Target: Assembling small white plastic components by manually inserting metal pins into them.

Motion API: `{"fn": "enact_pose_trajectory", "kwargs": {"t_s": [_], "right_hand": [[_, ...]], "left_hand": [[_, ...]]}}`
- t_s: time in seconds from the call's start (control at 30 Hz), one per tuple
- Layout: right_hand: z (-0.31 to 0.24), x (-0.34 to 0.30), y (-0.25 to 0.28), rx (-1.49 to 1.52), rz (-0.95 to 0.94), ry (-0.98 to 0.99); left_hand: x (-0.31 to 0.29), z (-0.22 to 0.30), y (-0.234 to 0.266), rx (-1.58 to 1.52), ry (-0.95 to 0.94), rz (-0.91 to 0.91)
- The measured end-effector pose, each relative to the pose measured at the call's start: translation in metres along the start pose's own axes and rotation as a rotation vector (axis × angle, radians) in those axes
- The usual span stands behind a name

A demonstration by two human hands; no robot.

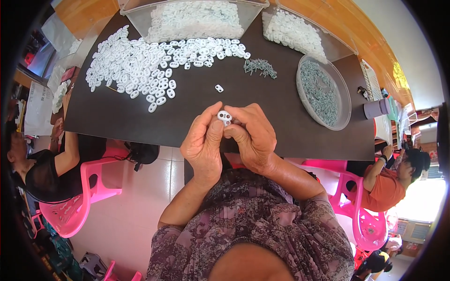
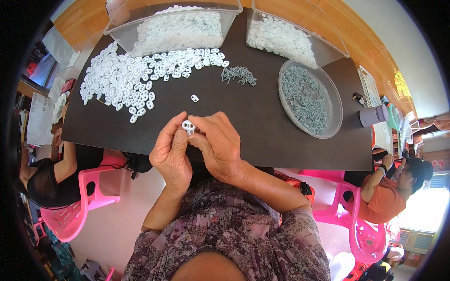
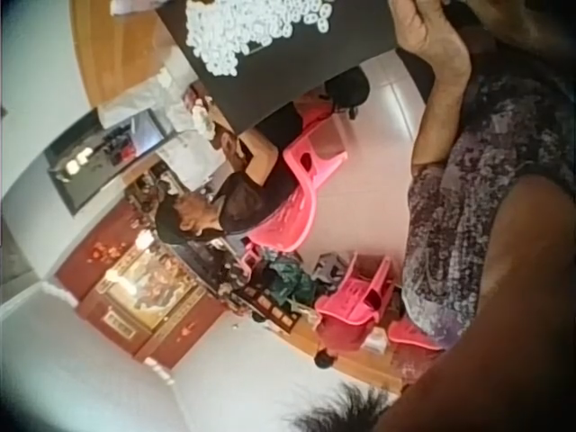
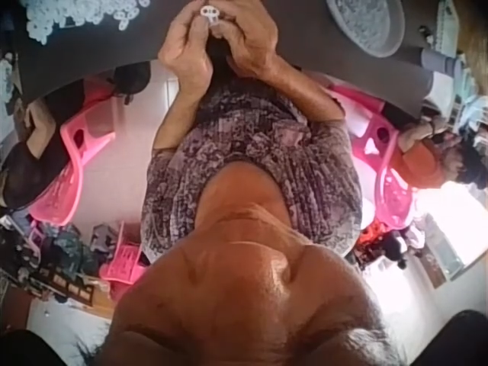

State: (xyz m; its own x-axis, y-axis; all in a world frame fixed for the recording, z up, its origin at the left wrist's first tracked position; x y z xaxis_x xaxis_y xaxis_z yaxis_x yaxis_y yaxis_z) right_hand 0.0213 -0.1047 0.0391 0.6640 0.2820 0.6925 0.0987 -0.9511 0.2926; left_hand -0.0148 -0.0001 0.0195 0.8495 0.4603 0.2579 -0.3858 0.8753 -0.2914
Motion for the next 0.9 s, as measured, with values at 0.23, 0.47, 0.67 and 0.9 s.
{"fn": "enact_pose_trajectory", "kwargs": {"t_s": [0.23,0.47,0.67,0.9], "right_hand": [[-0.0027,0.0006,-0.0011,-0.025,-0.007,0.025],[-0.0039,-0.0006,-0.0035,-0.031,0.000,0.035],[-0.0036,-0.0014,-0.0045,-0.043,0.012,0.089],[-0.0010,-0.0055,-0.0069,-0.040,0.036,0.103]], "left_hand": [[-0.0009,-0.0018,0.0037,0.070,-0.109,-0.038],[-0.0047,-0.0003,0.0018,-0.017,-0.086,0.006],[-0.0077,-0.0018,-0.0014,-0.042,-0.106,0.032],[-0.0084,-0.0033,-0.0007,0.011,-0.119,0.042]]}}
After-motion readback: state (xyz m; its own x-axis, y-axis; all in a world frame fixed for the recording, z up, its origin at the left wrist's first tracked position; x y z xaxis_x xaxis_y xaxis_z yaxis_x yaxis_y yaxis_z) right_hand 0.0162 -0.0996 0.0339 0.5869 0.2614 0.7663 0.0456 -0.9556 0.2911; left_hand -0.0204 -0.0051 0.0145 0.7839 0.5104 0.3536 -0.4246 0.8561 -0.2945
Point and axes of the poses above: each hand's wrist, its own x-axis towards the middle knuckle, its own y-axis out of the back of the hand, z = x × y, the point moved 1 cm from there along x, towards the middle knuckle, and after that the axes turned 7 degrees about x, right-handed, at the moved point
